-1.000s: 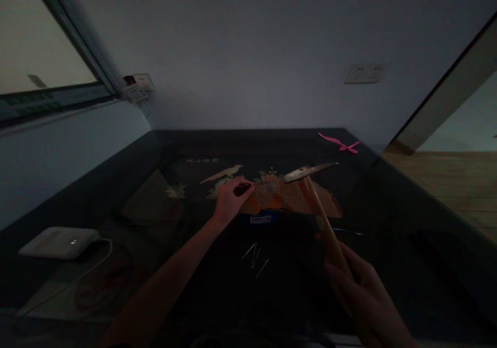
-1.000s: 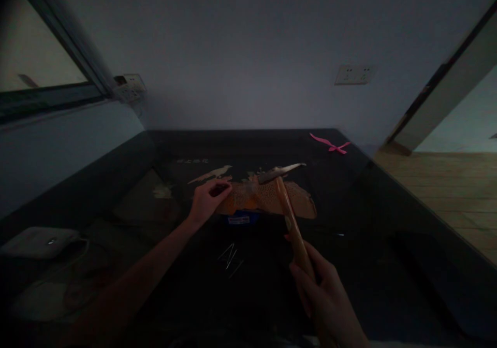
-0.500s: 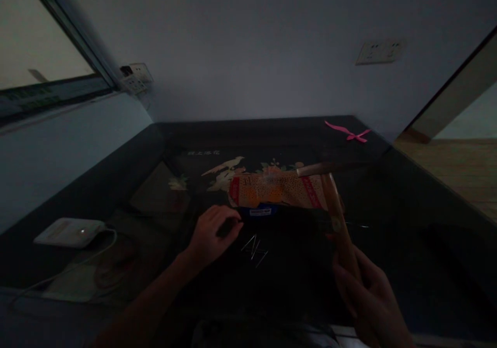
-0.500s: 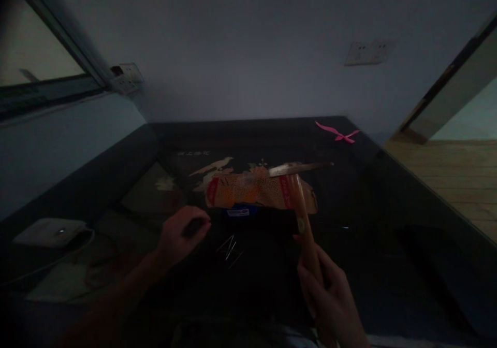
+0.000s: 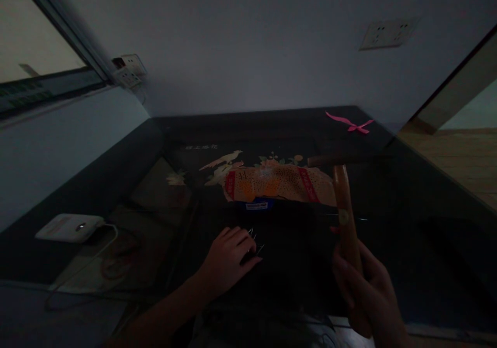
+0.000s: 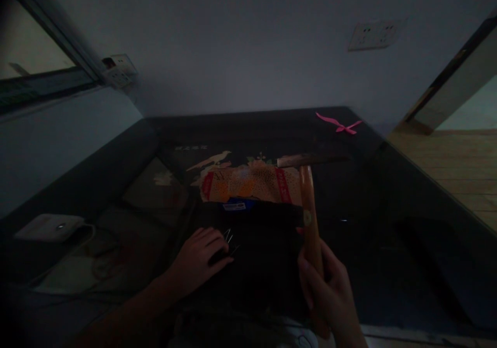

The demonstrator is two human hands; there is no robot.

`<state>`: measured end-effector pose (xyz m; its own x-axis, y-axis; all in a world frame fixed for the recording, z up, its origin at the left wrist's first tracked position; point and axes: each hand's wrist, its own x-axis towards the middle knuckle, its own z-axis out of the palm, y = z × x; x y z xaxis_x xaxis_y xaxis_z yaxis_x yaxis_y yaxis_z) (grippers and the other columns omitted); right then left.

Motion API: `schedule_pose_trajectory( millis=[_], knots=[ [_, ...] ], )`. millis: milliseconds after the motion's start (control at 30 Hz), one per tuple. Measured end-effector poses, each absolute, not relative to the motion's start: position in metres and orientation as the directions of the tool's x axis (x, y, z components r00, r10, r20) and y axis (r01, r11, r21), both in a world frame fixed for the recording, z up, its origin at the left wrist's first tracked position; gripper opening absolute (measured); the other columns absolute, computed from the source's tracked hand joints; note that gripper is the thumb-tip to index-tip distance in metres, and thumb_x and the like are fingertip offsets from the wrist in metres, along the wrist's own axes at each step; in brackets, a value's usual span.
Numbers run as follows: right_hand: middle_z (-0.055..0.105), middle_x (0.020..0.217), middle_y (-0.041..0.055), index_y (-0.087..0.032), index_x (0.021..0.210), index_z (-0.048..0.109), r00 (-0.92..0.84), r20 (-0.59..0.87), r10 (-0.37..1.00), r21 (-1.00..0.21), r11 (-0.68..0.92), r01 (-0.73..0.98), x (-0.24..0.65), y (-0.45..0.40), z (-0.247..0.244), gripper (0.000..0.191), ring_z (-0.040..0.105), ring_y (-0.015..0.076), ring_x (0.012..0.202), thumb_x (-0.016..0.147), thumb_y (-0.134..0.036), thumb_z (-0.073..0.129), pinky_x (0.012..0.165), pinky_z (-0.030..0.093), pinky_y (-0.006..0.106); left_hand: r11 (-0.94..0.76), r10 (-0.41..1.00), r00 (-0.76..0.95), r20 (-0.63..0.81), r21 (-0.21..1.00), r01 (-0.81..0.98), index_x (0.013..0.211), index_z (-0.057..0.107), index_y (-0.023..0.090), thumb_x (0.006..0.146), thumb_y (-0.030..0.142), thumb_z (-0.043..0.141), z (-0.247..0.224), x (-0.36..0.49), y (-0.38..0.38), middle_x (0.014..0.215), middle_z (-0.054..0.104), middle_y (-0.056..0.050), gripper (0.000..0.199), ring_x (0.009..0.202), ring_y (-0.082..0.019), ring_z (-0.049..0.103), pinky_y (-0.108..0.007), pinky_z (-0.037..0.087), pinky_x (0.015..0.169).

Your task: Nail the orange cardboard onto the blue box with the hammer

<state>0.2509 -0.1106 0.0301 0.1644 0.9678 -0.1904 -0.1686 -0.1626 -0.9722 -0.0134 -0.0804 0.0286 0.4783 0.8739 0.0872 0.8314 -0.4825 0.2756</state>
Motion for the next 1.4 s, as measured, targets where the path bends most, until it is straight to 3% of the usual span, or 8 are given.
schedule_pose_trajectory(
  millis=[367,567,633,733,867,933,1167,1400],
  knots=[
    [0.049,0.062,-0.0066,-0.025,0.117,0.056,0.152,-0.201,0.968,-0.973,-0.179,-0.147,0.252,-0.111,0.029,0.046,0.034,0.0013,0.031,0.076,-0.04,0.07,0.029,0.026,0.013,-0.49,0.867,0.49,-0.088,0.022,0.872,0.083,0.063,0.017,0.083,0.02,0.057,0.037,0.014,-0.071,0.089,0.064,-0.007,0.007,0.088,-0.022,0.057,-0.036,0.039,0.077],
    [0.05,0.063,-0.0054,-0.022,0.117,0.058,0.179,-0.19,0.965,-0.977,-0.169,-0.127,0.251,-0.112,0.027,0.048,0.034,0.0025,0.031,0.074,-0.041,0.07,0.028,0.026,0.015,-0.459,0.876,0.452,-0.171,-0.002,0.889,0.089,0.063,0.014,0.085,0.011,0.048,0.041,0.023,-0.073,0.093,0.065,-0.01,0.016,0.091,-0.024,0.059,-0.036,0.04,0.079],
    [0.05,0.062,-0.0058,-0.022,0.116,0.058,0.183,-0.186,0.965,-0.978,-0.163,-0.131,0.251,-0.112,0.028,0.048,0.034,0.002,0.031,0.074,-0.041,0.071,0.028,0.026,0.014,-0.438,0.878,0.441,-0.188,0.058,0.897,0.088,0.063,0.015,0.085,0.013,0.049,0.048,0.023,-0.071,0.091,0.066,-0.009,0.014,0.089,-0.022,0.06,-0.035,0.042,0.079],
    [0.051,0.06,-0.0064,-0.022,0.116,0.057,0.185,-0.185,0.965,-0.978,-0.163,-0.127,0.25,-0.112,0.029,0.049,0.034,0.0013,0.03,0.074,-0.042,0.071,0.028,0.026,0.013,-0.391,0.885,0.438,-0.158,0.26,0.883,0.085,0.062,0.017,0.08,0.015,0.055,0.065,0.016,-0.067,0.085,0.067,-0.003,0.009,0.08,-0.018,0.061,-0.03,0.044,0.075],
    [0.05,0.057,-0.0071,-0.021,0.116,0.057,0.204,-0.179,0.962,-0.98,-0.156,-0.126,0.249,-0.111,0.03,0.05,0.034,0.0015,0.03,0.073,-0.043,0.072,0.028,0.026,0.013,-0.355,0.906,0.421,0.043,0.619,0.701,0.087,0.064,0.018,0.077,0.016,0.059,0.096,-0.007,-0.058,0.077,0.068,0.001,0.011,0.068,-0.012,0.062,-0.021,0.047,0.065],
    [0.049,0.056,-0.0071,-0.02,0.115,0.058,0.209,-0.187,0.96,-0.979,-0.164,-0.123,0.249,-0.11,0.029,0.05,0.033,0.0024,0.03,0.073,-0.043,0.072,0.028,0.025,0.014,-0.368,0.917,0.359,0.173,0.715,0.595,0.092,0.066,0.019,0.079,0.019,0.06,0.111,-0.02,-0.047,0.079,0.069,0.0,0.015,0.07,-0.012,0.063,-0.021,0.049,0.066],
    [0.05,0.059,-0.0069,-0.021,0.117,0.057,0.196,-0.208,0.958,-0.973,-0.181,-0.145,0.249,-0.111,0.026,0.054,0.035,0.0018,0.032,0.071,-0.043,0.074,0.029,0.028,0.012,-0.456,0.881,0.062,0.469,0.807,0.375,0.083,0.064,0.015,0.074,0.024,0.065,0.121,-0.031,0.031,0.085,0.07,-0.004,0.013,0.078,-0.014,0.065,-0.026,0.054,0.075],
    [0.052,0.058,-0.0059,-0.021,0.113,0.059,0.269,-0.203,0.941,-0.977,-0.177,-0.12,0.248,-0.11,0.022,0.055,0.041,0.0062,0.036,0.067,-0.045,0.076,0.03,0.032,0.015,-0.494,0.864,0.111,0.491,0.784,0.375,0.081,0.062,0.015,0.077,0.02,0.061,0.082,-0.014,0.058,0.081,0.067,-0.003,0.006,0.078,-0.014,0.065,-0.025,0.054,0.072]
  ],
)
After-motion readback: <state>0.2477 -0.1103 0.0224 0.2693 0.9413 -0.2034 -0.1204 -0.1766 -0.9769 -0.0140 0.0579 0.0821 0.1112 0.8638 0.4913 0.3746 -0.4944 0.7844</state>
